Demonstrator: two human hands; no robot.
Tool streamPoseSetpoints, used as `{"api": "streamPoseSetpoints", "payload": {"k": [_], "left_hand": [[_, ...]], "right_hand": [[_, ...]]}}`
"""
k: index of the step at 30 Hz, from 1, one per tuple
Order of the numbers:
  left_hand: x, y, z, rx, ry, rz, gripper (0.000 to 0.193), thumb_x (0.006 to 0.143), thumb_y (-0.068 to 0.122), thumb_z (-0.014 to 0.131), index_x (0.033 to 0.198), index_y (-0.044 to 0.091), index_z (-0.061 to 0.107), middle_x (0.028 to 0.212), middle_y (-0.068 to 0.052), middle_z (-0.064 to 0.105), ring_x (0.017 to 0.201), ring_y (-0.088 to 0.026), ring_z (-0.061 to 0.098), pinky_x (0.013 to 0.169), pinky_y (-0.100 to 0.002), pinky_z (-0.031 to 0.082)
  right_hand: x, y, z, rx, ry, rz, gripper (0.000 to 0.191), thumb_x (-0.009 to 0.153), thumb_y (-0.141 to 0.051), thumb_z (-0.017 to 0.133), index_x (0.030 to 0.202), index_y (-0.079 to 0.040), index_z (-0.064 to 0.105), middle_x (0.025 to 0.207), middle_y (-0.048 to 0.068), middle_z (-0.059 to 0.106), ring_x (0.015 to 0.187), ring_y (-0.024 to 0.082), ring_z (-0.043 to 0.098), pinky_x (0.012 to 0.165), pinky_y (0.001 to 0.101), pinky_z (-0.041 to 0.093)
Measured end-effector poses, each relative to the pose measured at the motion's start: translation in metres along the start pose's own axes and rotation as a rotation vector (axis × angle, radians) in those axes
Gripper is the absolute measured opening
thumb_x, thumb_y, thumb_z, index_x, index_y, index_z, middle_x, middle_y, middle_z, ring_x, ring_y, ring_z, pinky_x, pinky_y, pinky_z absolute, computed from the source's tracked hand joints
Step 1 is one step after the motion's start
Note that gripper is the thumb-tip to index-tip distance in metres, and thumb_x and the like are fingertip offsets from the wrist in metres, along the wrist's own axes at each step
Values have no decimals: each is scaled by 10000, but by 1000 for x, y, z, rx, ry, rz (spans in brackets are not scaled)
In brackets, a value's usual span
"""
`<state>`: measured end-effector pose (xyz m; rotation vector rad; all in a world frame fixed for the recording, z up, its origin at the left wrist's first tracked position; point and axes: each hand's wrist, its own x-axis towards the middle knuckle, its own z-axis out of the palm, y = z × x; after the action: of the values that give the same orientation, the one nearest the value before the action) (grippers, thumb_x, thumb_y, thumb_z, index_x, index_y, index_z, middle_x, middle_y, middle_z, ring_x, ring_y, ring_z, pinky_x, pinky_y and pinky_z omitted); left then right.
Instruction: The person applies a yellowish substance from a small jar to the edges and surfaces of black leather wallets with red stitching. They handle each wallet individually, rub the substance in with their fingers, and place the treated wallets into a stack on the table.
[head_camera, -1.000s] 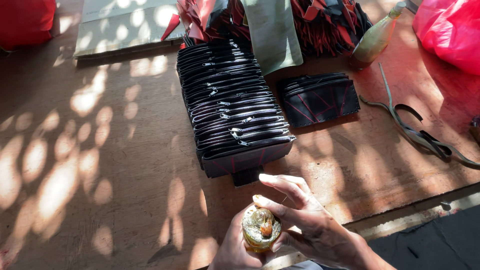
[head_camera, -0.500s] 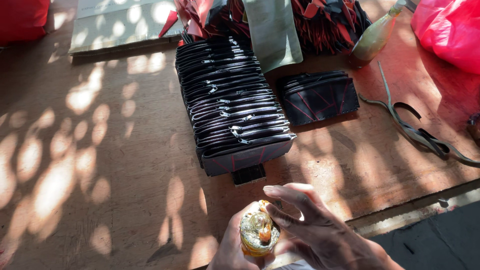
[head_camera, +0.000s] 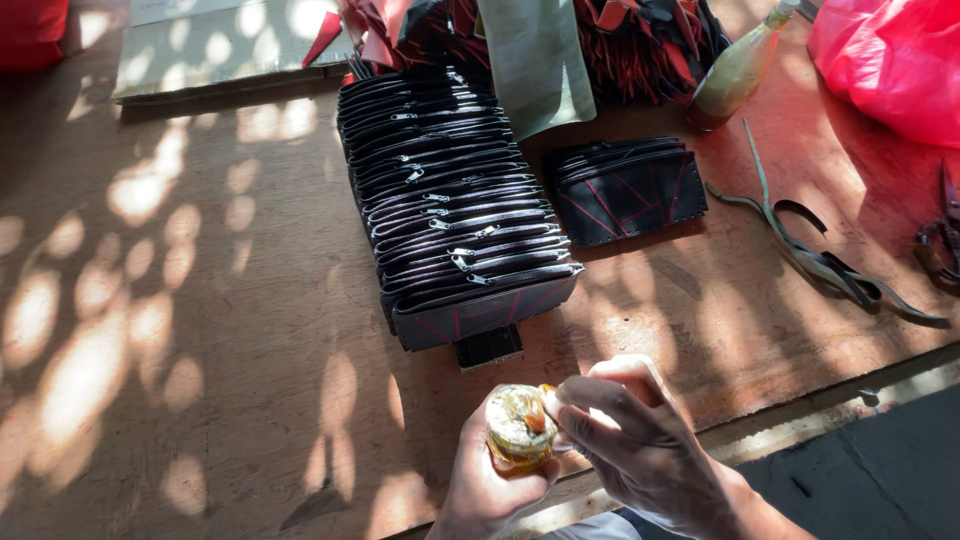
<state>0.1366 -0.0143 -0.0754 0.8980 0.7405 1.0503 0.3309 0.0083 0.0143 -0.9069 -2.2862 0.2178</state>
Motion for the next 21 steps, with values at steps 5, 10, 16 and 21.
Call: {"api": "streamPoseSetpoints", "payload": {"k": [5,10,16,21], "left_hand": [[8,19,7,-139,-94,-48,435,723,-53,687,1141,3,581,998,-57,671,861,-109,671,770,-270,582],[4,31,8,-145,-117,-227,396,732,-20,716,1107,-5,592,877,-32,636,670,-90,558,551,-256,452],[-1,37,0,78,-298,-321,446,717,31,718,1150,26,613,927,3,635,807,-80,596,707,-252,510],[-13,41,-1,171,-378,-310,512,685,80,781,1163,36,605,999,-25,662,931,-125,643,854,-279,539]], "right_hand": [[1,2,-10,-33,-70,-77,424,722,-42,812,1119,-61,663,1202,38,604,1070,268,556,865,358,536],[17,-1,-25,20,-211,-191,383,718,19,765,1087,24,663,1278,103,579,1175,336,550,909,352,557],[43,-11,-48,229,-615,-6,66,839,-3,681,863,31,629,1246,130,583,1160,307,612,940,328,569],[61,-2,-46,477,-935,185,71,906,-117,718,916,-99,786,1070,33,675,934,161,681,813,307,599]]}}
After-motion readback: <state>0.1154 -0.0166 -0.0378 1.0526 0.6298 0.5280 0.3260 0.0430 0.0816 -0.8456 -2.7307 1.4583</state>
